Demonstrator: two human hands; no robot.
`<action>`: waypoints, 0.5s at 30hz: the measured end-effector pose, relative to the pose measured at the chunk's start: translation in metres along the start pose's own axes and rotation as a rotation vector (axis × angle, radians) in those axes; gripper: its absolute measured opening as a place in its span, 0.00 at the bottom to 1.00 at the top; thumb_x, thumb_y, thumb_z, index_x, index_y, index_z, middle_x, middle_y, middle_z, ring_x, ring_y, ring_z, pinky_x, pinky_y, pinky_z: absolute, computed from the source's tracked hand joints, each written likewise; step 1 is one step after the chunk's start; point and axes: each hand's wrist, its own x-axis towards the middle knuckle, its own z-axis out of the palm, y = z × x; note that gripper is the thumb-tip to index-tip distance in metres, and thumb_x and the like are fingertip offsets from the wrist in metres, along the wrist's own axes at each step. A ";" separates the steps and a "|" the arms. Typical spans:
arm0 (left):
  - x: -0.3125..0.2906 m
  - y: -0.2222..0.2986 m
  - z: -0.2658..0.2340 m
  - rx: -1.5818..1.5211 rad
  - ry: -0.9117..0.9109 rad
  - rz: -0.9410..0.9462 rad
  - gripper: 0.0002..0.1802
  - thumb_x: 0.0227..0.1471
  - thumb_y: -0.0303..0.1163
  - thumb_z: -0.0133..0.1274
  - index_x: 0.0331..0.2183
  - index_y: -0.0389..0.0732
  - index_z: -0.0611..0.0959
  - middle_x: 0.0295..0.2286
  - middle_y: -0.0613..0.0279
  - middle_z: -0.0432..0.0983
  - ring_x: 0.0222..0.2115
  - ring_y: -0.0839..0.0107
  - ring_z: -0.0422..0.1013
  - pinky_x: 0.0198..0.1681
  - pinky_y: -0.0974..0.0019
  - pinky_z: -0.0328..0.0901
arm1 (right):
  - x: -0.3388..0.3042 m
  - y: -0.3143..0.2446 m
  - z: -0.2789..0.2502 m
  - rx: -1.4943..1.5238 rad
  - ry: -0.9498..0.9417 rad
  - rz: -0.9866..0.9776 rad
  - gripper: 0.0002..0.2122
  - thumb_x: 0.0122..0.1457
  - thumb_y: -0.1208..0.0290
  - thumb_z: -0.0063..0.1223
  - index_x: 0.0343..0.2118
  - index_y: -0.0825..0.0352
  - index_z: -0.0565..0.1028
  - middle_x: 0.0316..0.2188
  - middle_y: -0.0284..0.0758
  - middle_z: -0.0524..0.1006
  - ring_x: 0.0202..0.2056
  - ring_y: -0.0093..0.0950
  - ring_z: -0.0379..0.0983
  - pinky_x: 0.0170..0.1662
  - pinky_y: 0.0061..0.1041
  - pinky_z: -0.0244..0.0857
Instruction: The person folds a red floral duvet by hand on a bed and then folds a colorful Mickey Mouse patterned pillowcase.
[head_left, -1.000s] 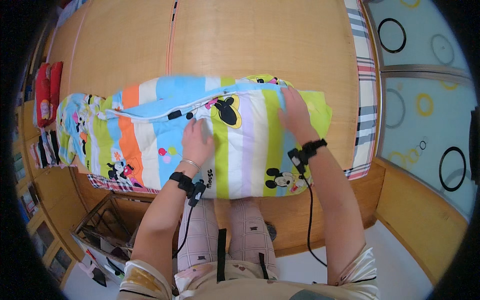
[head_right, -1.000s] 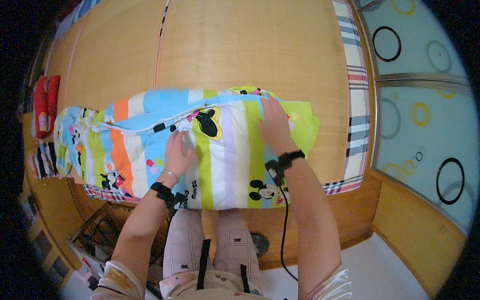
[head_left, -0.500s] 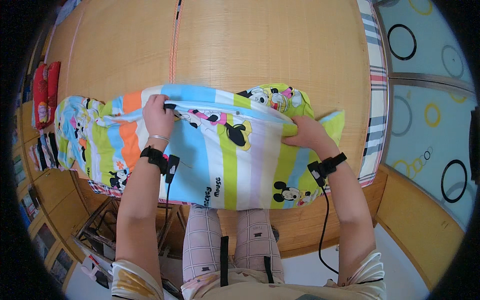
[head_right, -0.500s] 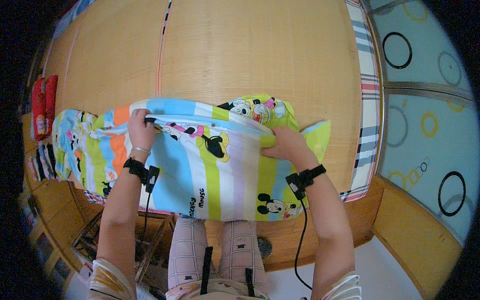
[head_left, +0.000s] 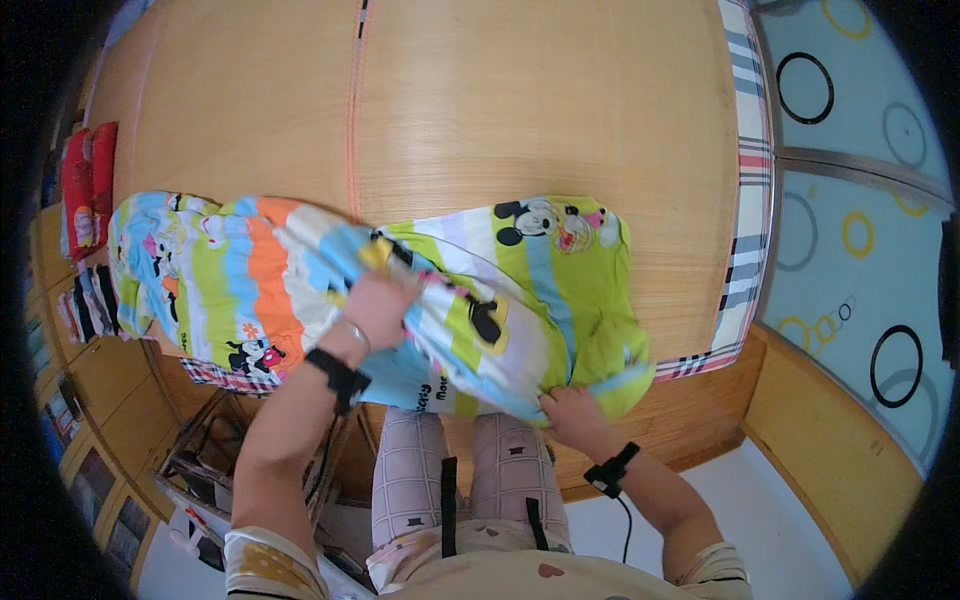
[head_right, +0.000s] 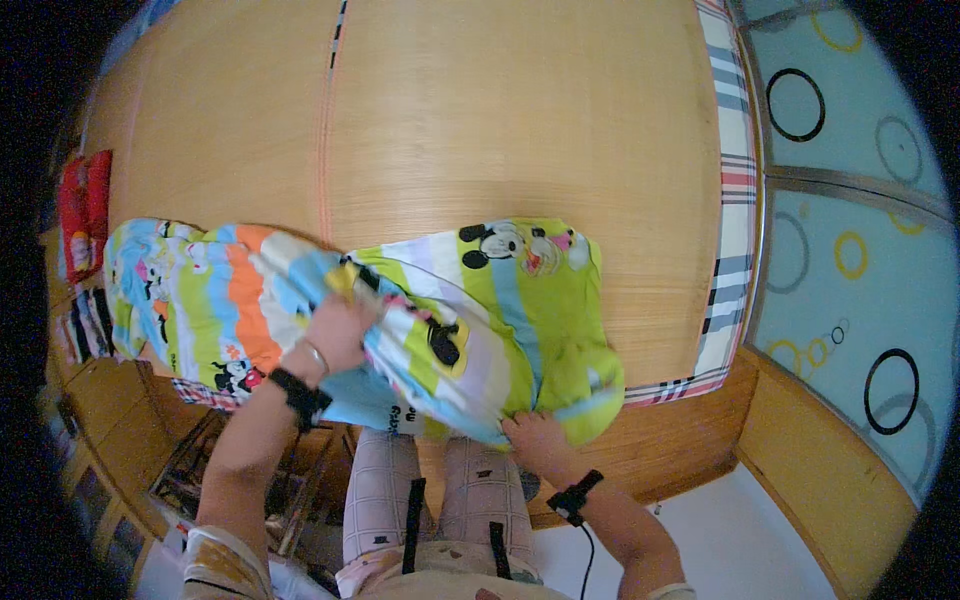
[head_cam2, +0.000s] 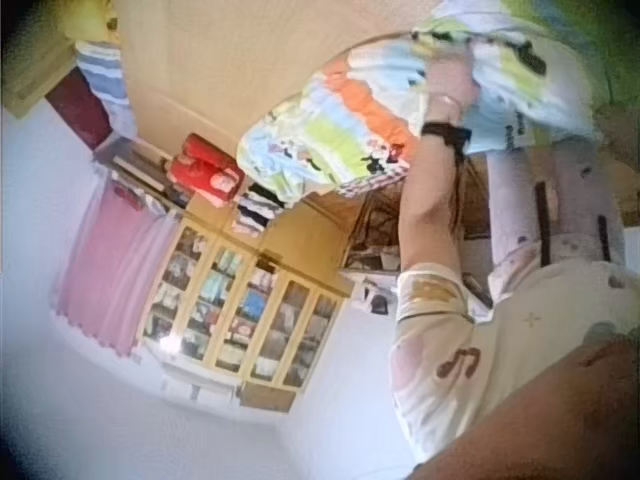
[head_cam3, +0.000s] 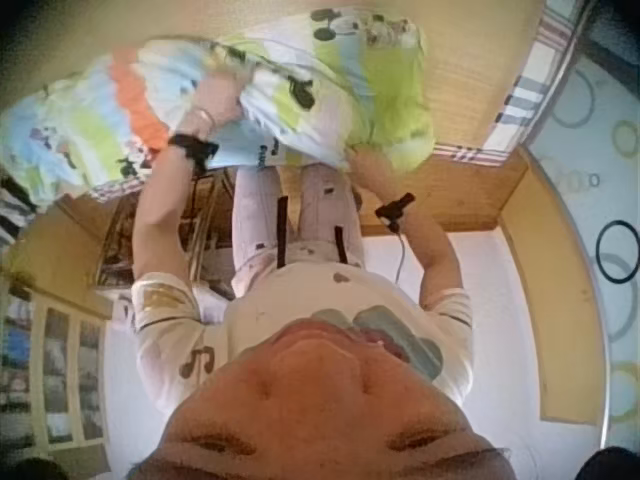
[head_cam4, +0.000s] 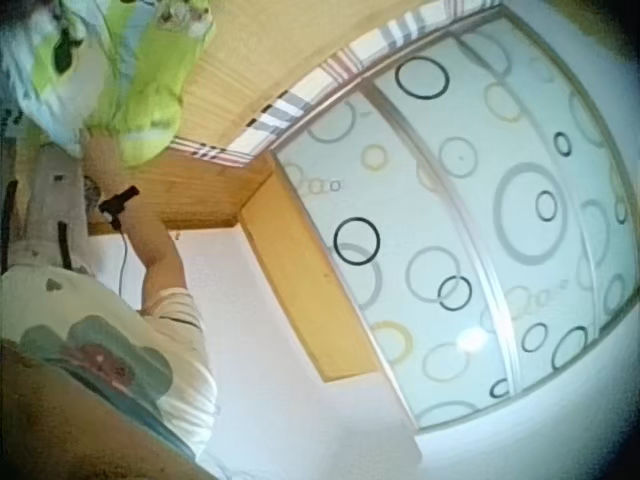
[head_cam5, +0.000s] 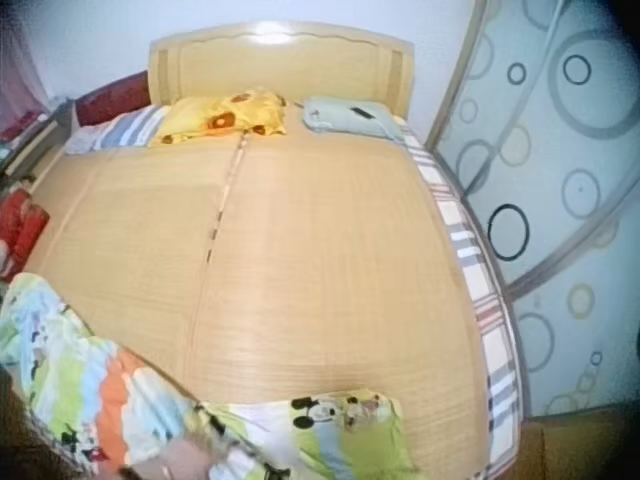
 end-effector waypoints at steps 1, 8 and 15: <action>-0.021 0.012 0.001 -0.005 -0.046 0.019 0.16 0.35 0.38 0.59 0.31 0.44 0.82 0.22 0.56 0.77 0.29 0.57 0.76 0.32 0.55 0.69 | -0.005 0.000 0.024 0.008 -0.031 0.005 0.17 0.47 0.65 0.62 0.41 0.61 0.73 0.30 0.38 0.75 0.36 0.39 0.75 0.41 0.39 0.67; -0.138 0.056 0.085 -0.101 -0.461 -0.005 0.22 0.39 0.49 0.62 0.27 0.40 0.81 0.29 0.54 0.78 0.33 0.56 0.76 0.38 0.52 0.69 | 0.072 0.029 -0.025 0.337 -0.111 0.299 0.12 0.57 0.60 0.53 0.32 0.63 0.80 0.27 0.46 0.78 0.30 0.45 0.75 0.36 0.40 0.69; -0.065 -0.011 0.093 -0.587 0.188 -0.480 0.18 0.50 0.34 0.53 0.44 0.41 0.73 0.40 0.47 0.72 0.39 0.49 0.71 0.41 0.52 0.67 | 0.208 0.128 -0.101 -0.055 0.584 0.330 0.20 0.54 0.70 0.54 0.50 0.66 0.70 0.52 0.47 0.71 0.51 0.44 0.68 0.54 0.41 0.62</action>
